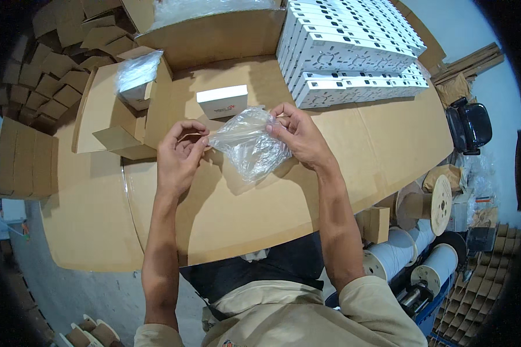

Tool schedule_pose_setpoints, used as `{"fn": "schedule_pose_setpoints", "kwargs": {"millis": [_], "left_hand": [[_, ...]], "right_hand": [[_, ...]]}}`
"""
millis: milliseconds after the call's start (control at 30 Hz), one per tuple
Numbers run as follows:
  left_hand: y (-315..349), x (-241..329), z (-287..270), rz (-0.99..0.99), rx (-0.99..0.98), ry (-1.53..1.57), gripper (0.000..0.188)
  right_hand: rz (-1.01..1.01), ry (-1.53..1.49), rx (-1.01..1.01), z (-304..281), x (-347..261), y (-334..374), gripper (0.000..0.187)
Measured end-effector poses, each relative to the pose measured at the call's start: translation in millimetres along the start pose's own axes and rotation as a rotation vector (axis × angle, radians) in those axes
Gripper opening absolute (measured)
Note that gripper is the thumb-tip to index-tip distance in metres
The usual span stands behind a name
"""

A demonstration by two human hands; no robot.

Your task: Packing white rectangular product boxes into plastic bags and placing them into cardboard shipping boxes.

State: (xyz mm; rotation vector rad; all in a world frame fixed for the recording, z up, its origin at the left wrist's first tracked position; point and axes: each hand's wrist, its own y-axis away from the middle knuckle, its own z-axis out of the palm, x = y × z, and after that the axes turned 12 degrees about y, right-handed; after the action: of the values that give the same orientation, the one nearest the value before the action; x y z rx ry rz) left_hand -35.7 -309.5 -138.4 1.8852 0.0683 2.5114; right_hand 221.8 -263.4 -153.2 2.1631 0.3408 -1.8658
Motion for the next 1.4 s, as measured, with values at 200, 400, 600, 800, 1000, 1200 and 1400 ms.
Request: {"fn": "schedule_pose_setpoints", "kwargs": {"millis": [200,400,600,800,1000,1200,1400], "left_hand": [[2,-14,15,0.163,0.1,0.052,0.02],[9,-38,32,-0.034,-0.022,0.199,0.03],[10,-39,34,-0.021,0.015,0.078,0.024],[5,-43,28,0.068,0.046,-0.097,0.014],[8,-34,31,0.086,0.089,-0.161,0.012],[8,-34,31,0.08,0.179,-0.117,0.015],[1,-30,28,0.181,0.218,0.023,0.02]], "right_hand": [[-0.021,-0.037,0.017,-6,1,2,0.012],[-0.04,-0.023,-0.07,0,2,3,0.017],[-0.013,-0.022,-0.005,14,-7,0,0.016],[-0.075,-0.111,0.113,6,1,-3,0.015],[-0.077,-0.431,0.252,14,1,-7,0.03],[-0.019,-0.024,0.014,39,-15,2,0.029],[0.081,0.089,-0.097,32,-24,7,0.021]]}}
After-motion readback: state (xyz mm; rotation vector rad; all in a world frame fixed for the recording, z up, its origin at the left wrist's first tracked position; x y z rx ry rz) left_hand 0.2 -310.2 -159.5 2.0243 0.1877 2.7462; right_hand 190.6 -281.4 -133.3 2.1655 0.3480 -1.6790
